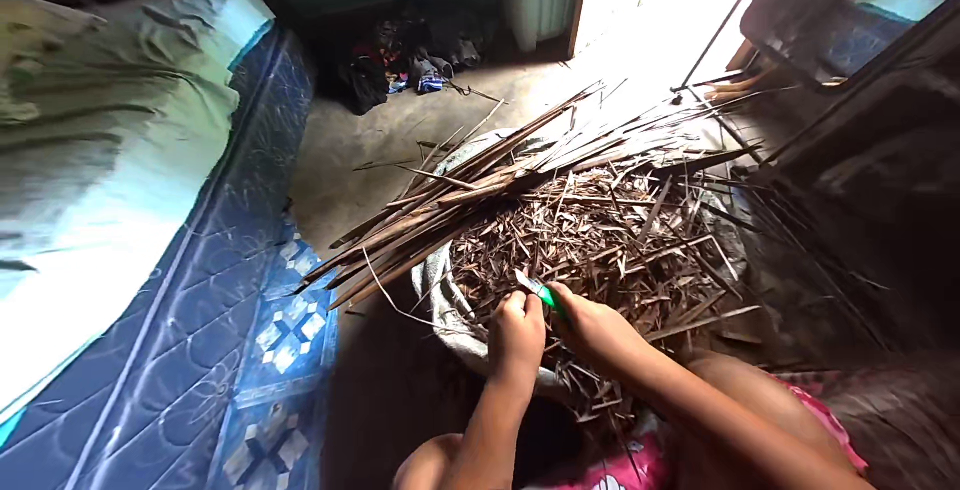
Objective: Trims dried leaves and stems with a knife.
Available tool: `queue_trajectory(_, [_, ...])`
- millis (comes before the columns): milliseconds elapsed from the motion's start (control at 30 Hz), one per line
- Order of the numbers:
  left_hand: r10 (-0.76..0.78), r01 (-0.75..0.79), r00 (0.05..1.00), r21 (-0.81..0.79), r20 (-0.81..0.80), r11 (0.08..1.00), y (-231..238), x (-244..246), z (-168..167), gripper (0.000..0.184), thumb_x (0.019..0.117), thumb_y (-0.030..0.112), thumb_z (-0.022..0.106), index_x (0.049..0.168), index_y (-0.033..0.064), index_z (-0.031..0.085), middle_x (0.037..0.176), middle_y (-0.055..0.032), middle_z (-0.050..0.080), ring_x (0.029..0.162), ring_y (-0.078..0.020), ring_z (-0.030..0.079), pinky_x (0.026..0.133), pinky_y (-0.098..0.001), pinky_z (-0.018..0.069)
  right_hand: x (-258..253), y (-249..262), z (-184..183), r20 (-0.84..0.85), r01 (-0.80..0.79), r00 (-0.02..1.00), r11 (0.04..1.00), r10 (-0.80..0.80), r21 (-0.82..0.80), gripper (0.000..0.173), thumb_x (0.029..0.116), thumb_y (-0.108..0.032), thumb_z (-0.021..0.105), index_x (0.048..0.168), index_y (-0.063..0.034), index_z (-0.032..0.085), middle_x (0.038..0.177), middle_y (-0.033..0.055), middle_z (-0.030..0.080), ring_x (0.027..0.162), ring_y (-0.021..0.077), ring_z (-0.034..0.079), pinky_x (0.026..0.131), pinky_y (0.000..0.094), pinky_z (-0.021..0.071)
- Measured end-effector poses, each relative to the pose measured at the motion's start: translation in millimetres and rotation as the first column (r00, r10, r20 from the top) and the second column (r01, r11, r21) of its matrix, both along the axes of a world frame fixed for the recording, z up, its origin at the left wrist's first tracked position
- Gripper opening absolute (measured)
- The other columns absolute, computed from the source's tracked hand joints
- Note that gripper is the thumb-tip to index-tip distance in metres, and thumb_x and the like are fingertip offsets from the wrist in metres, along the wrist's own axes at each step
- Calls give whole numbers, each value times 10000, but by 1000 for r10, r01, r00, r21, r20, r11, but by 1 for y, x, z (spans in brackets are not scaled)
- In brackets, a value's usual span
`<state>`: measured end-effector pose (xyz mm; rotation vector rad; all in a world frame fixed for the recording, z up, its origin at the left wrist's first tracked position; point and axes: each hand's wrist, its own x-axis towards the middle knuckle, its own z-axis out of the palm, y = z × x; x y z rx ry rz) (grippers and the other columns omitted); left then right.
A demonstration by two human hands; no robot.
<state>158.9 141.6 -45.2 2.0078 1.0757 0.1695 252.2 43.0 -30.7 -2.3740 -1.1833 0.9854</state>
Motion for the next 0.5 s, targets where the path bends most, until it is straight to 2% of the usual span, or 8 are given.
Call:
queue_trajectory(67, [-2, 2, 1000, -2, -6, 1000, 4, 3, 6, 328, 1062, 146, 460, 881, -52, 649, 830, -182, 648, 844, -313, 659, 787, -504, 519, 0, 7, 22, 43, -7, 999, 997, 10, -76, 425, 1088, -194, 445, 1499, -86, 454, 1270, 208, 647, 1105, 387, 681, 913, 558, 539])
queue_trajectory(133, [4, -4, 1000, 13, -3, 1000, 5, 6, 8, 323, 1060, 135, 461, 890, -65, 650, 839, -195, 660, 858, -325, 672, 797, -511, 524, 4, 11, 38, 101, -15, 995, 992, 28, -123, 339, 1046, -123, 466, 1360, -30, 551, 1294, 208, 629, 1124, 376, 671, 905, 549, 539])
queue_trajectory(233, [-2, 2, 1000, 29, 14, 1000, 5, 9, 6, 323, 1060, 141, 471, 880, -59, 650, 823, -192, 655, 843, -327, 670, 788, -516, 522, 9, 16, 35, 127, 17, 992, 991, 0, -134, 291, 1078, -210, 441, 1269, -30, 567, 1105, 211, 687, 1058, 387, 692, 859, 563, 538])
queue_trajectory(300, [1, -1, 1000, 16, 5, 1000, 8, 10, 1, 314, 1066, 156, 477, 1004, -57, 698, 939, -210, 703, 952, -344, 692, 875, -532, 524, 7, 16, 20, 96, 31, 995, 990, -17, -140, 355, 1105, -323, 426, 1255, -35, 570, 1042, 212, 696, 1033, 399, 698, 851, 571, 538])
queue_trajectory(367, [-4, 4, 1000, 9, -18, 1000, 13, 10, -5, 352, 1091, 196, 464, 1271, -1, 693, 1106, -194, 733, 1081, -330, 697, 985, -522, 510, 3, 17, 8, 115, 27, 993, 989, -10, -144, 371, 1111, -340, 412, 1226, -26, 571, 1013, 206, 698, 1018, 393, 706, 837, 556, 547])
queue_trajectory(400, [-14, 15, 999, 22, -36, 1000, 13, 11, -7, 366, 1095, 197, 451, 1330, 21, 669, 1127, -187, 732, 1093, -326, 696, 992, -516, 508, 0, 17, 3, 161, 32, 987, 992, -12, -121, 351, 1107, -319, 419, 1200, -20, 580, 983, 201, 702, 988, 389, 716, 810, 546, 557])
queue_trajectory(433, [-22, 25, 998, 48, -53, 999, 12, 12, -8, 363, 1093, 193, 451, 1317, 19, 678, 1110, -192, 734, 1075, -334, 701, 972, -520, 519, -1, 17, -4, 233, 49, 972, 996, -31, -70, 325, 1095, -288, 440, 1168, -14, 600, 934, 196, 707, 933, 385, 729, 762, 534, 567])
queue_trajectory(500, [-41, 48, 995, 68, -96, 997, 8, 17, -5, 345, 1088, 195, 449, 1202, 0, 710, 1043, -204, 720, 1024, -348, 698, 914, -534, 527, 2, 23, -15, 355, 111, 928, 993, -113, 26, 280, 1074, -222, 478, 1147, 1, 632, 891, 202, 710, 867, 393, 739, 697, 526, 577])
